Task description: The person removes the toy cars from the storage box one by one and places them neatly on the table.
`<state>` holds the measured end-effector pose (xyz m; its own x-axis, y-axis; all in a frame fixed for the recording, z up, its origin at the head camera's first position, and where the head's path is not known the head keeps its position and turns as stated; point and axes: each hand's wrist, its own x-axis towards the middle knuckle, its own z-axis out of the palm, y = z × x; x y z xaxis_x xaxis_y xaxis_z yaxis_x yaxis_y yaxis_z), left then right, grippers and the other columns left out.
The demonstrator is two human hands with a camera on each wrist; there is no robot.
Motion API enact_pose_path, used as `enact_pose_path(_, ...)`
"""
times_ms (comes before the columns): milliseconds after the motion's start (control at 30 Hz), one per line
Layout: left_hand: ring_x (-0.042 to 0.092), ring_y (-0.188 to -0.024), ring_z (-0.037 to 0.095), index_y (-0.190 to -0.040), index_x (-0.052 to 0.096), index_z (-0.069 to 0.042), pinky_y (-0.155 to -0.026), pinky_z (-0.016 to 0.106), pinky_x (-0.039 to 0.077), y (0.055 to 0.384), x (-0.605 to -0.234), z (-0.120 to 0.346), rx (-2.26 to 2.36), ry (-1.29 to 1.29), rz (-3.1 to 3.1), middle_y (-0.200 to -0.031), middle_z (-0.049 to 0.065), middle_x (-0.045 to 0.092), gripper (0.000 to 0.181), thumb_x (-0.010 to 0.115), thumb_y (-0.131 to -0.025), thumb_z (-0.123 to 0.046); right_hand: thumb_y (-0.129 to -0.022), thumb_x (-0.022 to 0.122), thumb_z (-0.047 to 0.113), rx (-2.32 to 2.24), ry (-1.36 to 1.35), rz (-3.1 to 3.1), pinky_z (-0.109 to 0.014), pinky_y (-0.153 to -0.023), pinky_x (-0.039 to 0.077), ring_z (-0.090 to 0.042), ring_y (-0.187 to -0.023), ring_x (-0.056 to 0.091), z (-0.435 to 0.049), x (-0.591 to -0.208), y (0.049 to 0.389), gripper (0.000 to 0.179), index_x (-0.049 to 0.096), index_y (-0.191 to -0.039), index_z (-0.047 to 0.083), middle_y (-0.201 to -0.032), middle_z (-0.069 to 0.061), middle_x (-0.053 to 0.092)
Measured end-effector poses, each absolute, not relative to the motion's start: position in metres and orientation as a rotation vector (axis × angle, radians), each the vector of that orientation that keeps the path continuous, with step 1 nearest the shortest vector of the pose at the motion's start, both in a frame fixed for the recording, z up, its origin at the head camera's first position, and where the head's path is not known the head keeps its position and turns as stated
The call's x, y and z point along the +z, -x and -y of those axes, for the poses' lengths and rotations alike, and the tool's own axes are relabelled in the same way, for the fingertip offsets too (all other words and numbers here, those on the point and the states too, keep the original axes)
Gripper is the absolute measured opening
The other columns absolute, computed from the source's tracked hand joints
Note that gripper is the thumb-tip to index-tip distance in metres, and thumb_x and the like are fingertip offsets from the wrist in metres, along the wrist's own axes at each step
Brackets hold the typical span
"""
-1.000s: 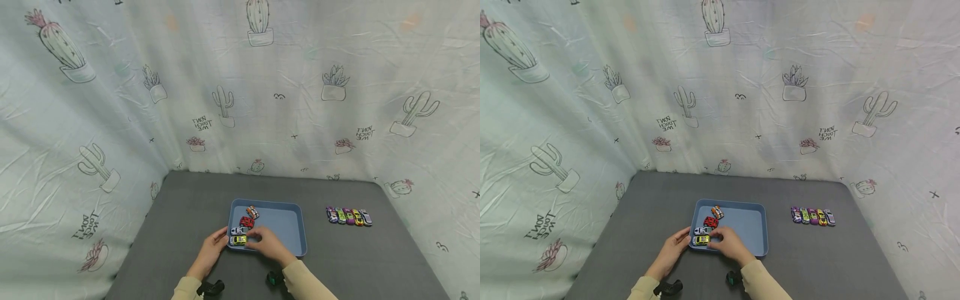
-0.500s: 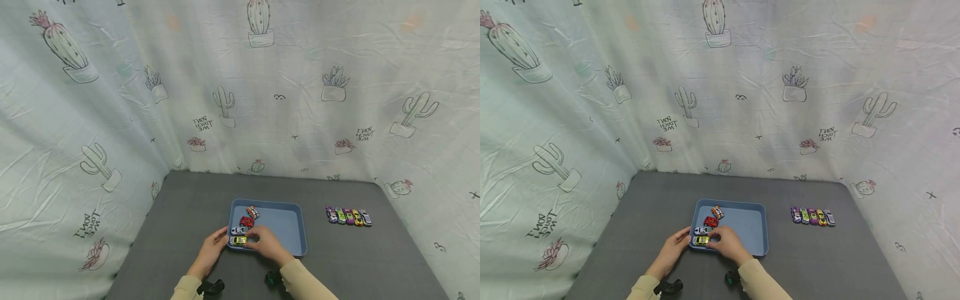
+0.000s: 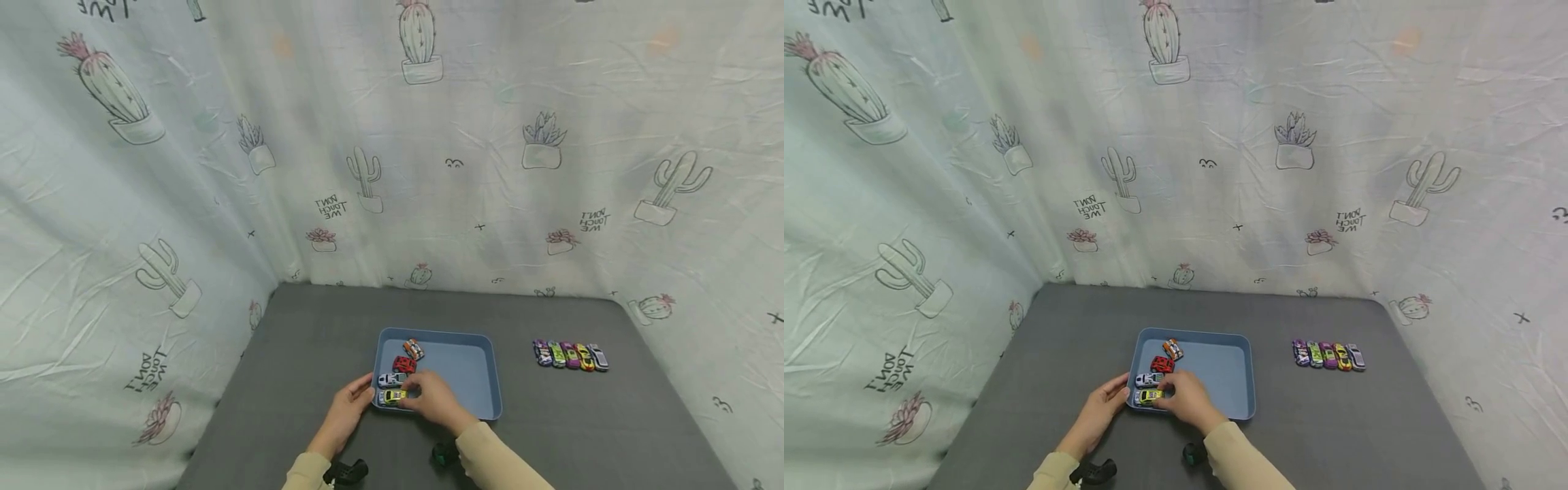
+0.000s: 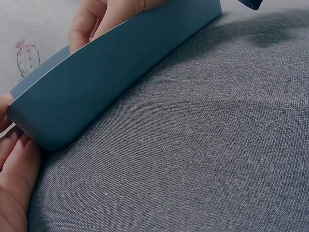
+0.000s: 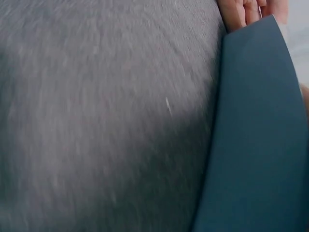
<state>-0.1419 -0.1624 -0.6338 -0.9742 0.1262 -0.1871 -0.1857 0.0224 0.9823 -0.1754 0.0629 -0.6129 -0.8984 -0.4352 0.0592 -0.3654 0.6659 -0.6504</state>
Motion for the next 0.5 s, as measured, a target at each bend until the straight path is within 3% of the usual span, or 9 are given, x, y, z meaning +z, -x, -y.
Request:
enact_pose_path(300,0.045,-0.129,0.033,-0.142,0.043,0.004,-0.102,0.036,0.043,0.14,-0.625,0.164,2.087,0.035,-2.031,-0.14,0.023,0.047,0.046,0.053,-0.101,-0.012,-0.083,0.077,0.02,-1.145,0.553,-2.634,-0.029,-0.058,0.043,-0.011,-0.069,0.049,-0.085,-0.603,0.172,0.021,0.058,-0.089,0.013,-0.08,0.003,0.055)
enact_pose_path(500,0.045,-0.128,0.036,-0.141,0.043,0.007,-0.101,0.04,0.044,0.133,-0.599,0.161,2.063,0.018,-2.046,-0.139,0.026,0.048,0.045,0.053,-0.1,-0.011,-0.083,0.075,0.017,-1.088,0.598,-2.672,-0.036,-0.075,0.051,-0.013,-0.085,0.056,-0.094,-0.602,0.172,0.02,0.07,-0.099,0.008,-0.094,0.004,0.061)
